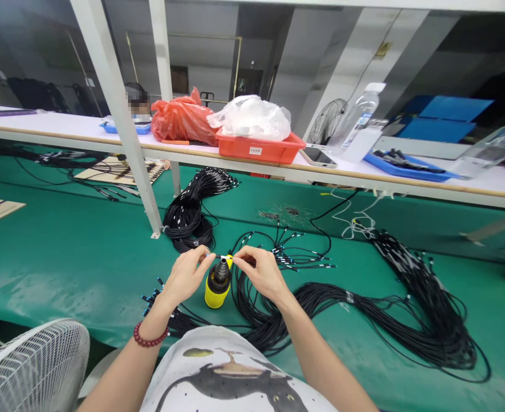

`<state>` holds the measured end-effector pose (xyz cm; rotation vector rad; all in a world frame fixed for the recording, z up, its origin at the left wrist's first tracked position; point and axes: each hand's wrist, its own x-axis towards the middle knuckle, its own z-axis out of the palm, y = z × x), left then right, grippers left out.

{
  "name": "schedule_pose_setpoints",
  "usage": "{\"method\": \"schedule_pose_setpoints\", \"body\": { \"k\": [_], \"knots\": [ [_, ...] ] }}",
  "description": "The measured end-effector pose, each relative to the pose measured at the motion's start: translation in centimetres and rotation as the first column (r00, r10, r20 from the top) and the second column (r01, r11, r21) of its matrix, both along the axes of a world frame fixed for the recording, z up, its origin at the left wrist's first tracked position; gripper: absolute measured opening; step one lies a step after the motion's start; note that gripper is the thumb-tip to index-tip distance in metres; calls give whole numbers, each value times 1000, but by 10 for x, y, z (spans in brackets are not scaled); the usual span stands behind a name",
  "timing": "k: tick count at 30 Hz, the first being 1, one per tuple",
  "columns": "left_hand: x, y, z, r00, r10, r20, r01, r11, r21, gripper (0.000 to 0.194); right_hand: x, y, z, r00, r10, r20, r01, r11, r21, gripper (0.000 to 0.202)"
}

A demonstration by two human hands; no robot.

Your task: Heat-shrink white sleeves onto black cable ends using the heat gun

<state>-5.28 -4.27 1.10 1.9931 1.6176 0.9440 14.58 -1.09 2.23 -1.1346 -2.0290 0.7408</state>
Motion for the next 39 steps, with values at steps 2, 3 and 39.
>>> {"method": "schedule_pose_setpoints", "body": {
  "k": [2,3,39],
  "knots": [
    [1,0,3,999,-7,-32,6,1000,-21,42,0,0,0,1000,-4,-7,4,1000,7,15],
    [2,0,3,999,-14,-35,14,1000,-24,44,0,0,1,1000,-1,-8,1,1000,5,14],
    [-1,4,-9,995,21,94,-24,999,30,25,7,3,-6,998,2,58,-5,999,48,9]
  ]
}}
